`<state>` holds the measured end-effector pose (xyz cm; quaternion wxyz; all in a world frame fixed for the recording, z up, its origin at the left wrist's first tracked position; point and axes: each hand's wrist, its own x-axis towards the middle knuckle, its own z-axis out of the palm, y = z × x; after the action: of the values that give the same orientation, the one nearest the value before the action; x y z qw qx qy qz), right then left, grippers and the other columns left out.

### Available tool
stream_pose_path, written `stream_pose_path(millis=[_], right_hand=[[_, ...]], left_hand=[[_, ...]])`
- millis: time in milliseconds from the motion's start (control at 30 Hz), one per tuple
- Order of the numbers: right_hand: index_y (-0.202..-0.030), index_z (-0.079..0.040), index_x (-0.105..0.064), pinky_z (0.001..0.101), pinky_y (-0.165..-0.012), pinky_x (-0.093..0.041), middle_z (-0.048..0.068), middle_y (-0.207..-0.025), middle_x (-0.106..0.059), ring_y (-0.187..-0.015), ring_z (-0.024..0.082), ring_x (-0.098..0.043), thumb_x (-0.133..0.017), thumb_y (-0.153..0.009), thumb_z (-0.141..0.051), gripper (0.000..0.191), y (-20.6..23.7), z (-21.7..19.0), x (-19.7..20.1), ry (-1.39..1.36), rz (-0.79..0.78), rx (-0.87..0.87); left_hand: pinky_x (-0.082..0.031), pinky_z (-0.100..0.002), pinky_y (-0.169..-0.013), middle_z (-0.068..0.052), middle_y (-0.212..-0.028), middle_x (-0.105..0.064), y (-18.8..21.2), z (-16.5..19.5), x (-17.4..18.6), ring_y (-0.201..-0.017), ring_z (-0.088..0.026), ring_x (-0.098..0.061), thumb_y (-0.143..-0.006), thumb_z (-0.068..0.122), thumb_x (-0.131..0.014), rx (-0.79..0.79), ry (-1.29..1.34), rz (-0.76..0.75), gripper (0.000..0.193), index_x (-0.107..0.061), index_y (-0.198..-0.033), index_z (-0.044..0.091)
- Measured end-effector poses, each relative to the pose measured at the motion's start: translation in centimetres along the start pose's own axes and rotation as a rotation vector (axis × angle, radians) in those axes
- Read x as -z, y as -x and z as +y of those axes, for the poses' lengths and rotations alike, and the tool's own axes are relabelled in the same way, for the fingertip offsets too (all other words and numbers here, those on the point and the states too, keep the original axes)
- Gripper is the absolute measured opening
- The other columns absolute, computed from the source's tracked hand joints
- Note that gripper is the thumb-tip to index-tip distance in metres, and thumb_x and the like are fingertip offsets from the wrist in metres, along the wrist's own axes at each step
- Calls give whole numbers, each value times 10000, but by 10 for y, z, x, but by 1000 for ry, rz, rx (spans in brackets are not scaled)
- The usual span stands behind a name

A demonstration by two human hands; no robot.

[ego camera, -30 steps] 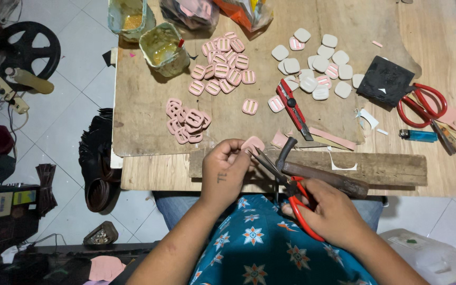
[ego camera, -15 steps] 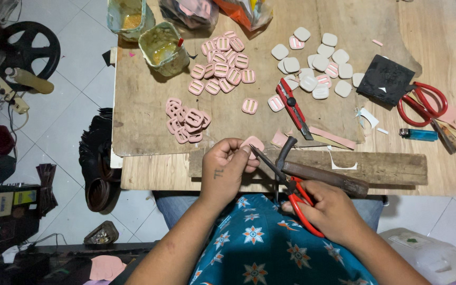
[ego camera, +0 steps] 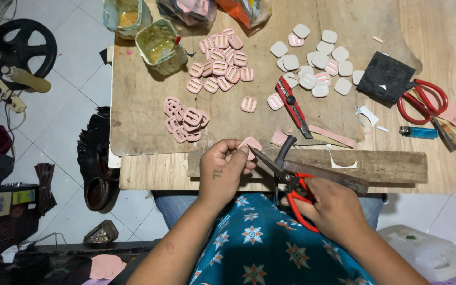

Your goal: The person cuts slots into small pink foam pieces with a curved blade, trims the edges of the pieces with scissors, and places the finished pieces onto a growing pile of completed components on the workbench.

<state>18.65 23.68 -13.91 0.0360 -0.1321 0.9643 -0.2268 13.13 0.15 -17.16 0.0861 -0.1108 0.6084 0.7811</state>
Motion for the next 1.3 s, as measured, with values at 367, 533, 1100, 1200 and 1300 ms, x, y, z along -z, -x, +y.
stream_pose_path(millis=[367,533,1100,1200,1300], right_hand=[[-953,-51,-672,433,-621,-515,133,-761,-645,-710,335,-657,-856,-679,-478,539,-5,-7,9,-114,-129,-141],[-982,-41,-673,416,-640,-521,117,-832,-660,-740,317,-664,-820,-706,-415,487,-6,-11,12,-193,-110,-145],[-834,-25,-601,405,-632,-504,132,-767,-592,-694,317,-628,-848,-716,-411,473,-7,-10,15,-258,-210,-200],[-846,-37,-617,393,-623,-495,130,-751,-590,-670,304,-616,-846,-708,-407,456,-7,-9,15,-292,-242,-217],[-846,-44,-655,382,-614,-491,124,-731,-610,-637,281,-602,-842,-711,-405,428,-7,-9,16,-331,-280,-239]], left_hand=[[-604,-246,-740,-83,-1002,-715,-2,-3,-3,-832,-116,-699,-995,53,-580,-45,110,-32,177,-633,-1139,-35],[-593,-263,-773,-83,-1001,-704,-3,-4,-1,-857,-118,-682,-999,70,-587,-70,128,-85,180,-612,-1159,-8],[-502,-244,-662,-5,-774,-681,-5,10,11,-707,-63,-595,-1010,170,-572,-142,-129,-67,245,-708,-924,-15],[-478,-249,-650,-5,-758,-656,-6,8,11,-694,-63,-564,-1025,172,-566,-139,-127,-75,257,-706,-920,-17],[-484,-246,-659,-8,-770,-674,-6,7,14,-700,-65,-579,-1031,180,-546,-124,-92,-118,275,-699,-907,-12]])
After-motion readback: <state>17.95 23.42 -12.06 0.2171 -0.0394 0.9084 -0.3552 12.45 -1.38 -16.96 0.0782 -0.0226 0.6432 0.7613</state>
